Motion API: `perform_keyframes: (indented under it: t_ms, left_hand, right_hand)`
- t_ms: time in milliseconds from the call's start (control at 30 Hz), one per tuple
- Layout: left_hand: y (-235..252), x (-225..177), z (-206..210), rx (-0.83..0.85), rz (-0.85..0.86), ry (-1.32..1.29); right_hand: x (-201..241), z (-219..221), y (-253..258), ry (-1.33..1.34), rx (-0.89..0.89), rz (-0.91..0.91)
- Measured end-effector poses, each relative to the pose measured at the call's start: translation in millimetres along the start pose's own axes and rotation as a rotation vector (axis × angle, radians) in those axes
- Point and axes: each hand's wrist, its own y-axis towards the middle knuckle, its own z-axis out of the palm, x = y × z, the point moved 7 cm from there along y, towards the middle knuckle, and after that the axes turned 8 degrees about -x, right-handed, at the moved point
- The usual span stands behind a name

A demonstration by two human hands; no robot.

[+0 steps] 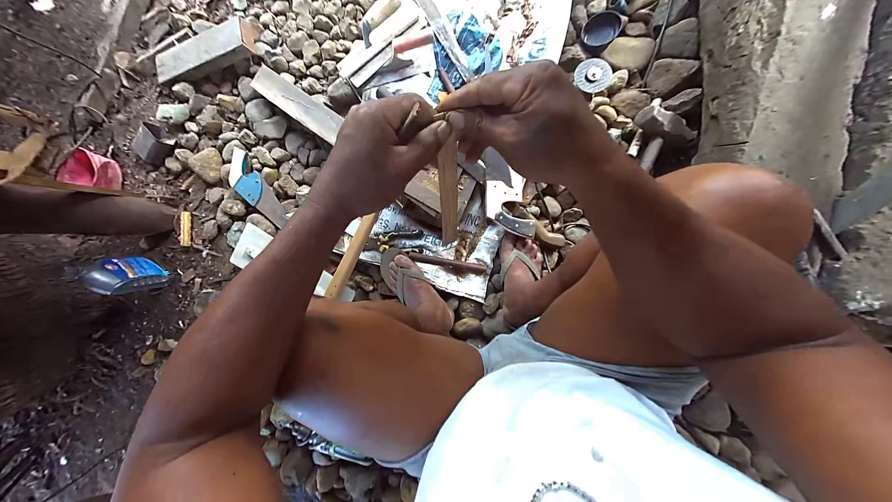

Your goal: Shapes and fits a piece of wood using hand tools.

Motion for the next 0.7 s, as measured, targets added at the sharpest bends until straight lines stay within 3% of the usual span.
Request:
perform_keyframes:
  t_ms: [233,367,467,600,700]
  left_hand:
    - [8,-1,-13,-0.071,0.040,-0.179]
    - [18,23,-36,-0.285,-0.124,-0.435]
    - [23,47,-40,-0.393,-0.212,-0.582]
    - [32,81,-40,-0.365,-0.251,-0.299]
    - [31,130,-56,-0.350,-0.411,-0.164]
  right_hand:
    - [7,-3,9,0.167,-0.098,-0.065]
    - [-20,10,16,0.137,-0.009,0.148]
    - [-46,45,20,0.221,0.130,0.270]
    - [-89,84,43,0.549,0.089,0.425]
    - [-175,85,59,0.180,-0.042,0.609]
